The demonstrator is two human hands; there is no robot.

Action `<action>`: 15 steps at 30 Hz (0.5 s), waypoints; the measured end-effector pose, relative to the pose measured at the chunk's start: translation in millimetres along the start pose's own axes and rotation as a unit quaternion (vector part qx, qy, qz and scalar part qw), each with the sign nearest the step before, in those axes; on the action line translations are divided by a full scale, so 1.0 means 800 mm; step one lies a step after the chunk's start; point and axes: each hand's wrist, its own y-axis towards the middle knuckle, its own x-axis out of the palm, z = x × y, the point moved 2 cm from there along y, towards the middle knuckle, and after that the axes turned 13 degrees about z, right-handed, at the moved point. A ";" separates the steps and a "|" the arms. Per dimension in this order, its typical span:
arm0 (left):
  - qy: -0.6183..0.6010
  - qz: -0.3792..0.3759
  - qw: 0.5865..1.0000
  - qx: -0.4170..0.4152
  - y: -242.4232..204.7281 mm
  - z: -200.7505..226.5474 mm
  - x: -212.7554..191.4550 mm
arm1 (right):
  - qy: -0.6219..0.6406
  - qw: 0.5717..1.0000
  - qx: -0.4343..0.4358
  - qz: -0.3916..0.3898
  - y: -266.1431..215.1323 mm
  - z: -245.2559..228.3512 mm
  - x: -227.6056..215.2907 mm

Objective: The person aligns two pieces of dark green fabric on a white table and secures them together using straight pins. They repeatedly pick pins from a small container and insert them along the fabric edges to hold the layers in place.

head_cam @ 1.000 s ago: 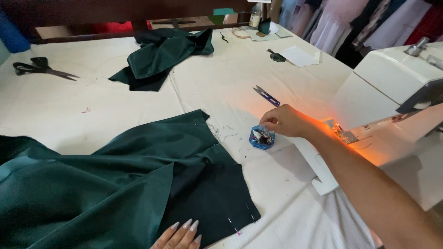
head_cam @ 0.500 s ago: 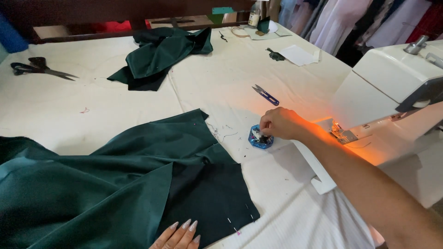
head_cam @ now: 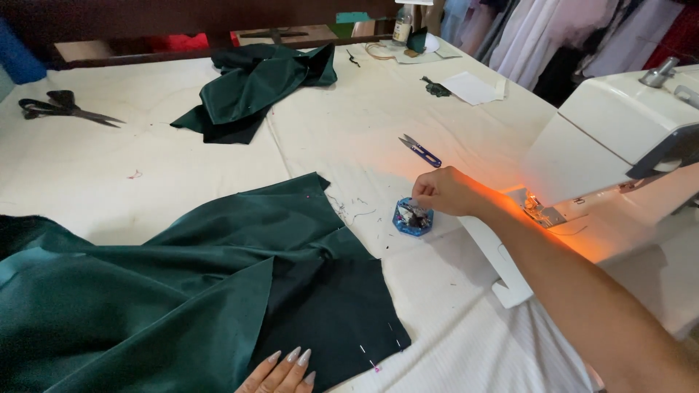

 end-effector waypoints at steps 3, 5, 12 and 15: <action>-0.003 0.009 1.000 -0.007 -0.002 0.001 0.002 | 0.011 1.000 0.005 0.002 -0.002 -0.002 -0.003; -0.007 0.017 1.000 -0.014 0.003 0.001 0.001 | 0.014 1.000 0.012 0.005 -0.003 -0.003 -0.004; 0.018 0.034 0.999 0.004 0.008 -0.003 -0.004 | 0.117 0.992 0.045 0.005 -0.011 -0.013 -0.015; 0.000 0.008 1.000 0.008 0.005 -0.002 -0.003 | 0.141 0.988 0.070 0.000 -0.011 -0.014 -0.016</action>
